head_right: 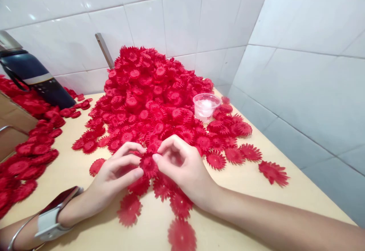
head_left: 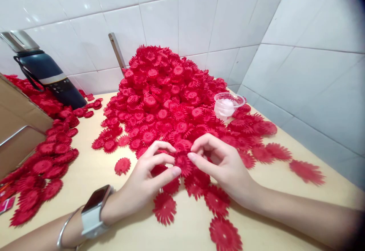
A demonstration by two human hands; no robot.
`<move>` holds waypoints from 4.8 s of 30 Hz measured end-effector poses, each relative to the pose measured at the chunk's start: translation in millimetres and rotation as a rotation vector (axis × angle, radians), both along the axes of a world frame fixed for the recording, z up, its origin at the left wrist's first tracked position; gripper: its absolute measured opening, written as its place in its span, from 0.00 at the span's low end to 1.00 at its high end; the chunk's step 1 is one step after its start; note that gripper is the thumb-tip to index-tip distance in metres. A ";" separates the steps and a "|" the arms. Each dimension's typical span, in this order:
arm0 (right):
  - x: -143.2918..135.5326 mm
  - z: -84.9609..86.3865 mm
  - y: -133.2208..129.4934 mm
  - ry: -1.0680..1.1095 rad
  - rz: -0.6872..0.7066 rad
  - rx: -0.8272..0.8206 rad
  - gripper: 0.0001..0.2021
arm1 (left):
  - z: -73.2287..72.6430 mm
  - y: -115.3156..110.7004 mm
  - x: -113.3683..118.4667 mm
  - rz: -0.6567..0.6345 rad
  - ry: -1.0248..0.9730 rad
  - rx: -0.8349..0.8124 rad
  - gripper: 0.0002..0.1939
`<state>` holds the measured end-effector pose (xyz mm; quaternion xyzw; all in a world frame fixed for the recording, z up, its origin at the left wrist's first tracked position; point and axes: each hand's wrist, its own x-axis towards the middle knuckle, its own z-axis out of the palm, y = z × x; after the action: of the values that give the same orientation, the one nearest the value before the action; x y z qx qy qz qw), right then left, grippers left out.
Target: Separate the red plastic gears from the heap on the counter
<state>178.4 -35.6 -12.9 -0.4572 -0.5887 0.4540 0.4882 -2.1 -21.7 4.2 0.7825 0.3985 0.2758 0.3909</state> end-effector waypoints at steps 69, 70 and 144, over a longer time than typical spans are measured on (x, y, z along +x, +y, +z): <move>-2.2 2.1 0.0 -0.014 0.261 -0.138 0.05 | -4.4 5.1 -2.5 0.042 -0.042 -0.002 0.04; -1.9 2.0 -0.2 -0.005 0.265 -0.141 0.05 | -4.4 5.1 -2.5 0.042 -0.044 -0.003 0.04; 0.1 4.9 0.6 0.028 0.334 -0.155 0.06 | 0.5 2.4 -0.7 -0.008 -0.043 -0.078 0.05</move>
<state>178.4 -35.0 -8.0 -0.3829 -0.6129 0.5790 0.3776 -2.8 -19.2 4.7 0.7621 0.3973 0.2752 0.4309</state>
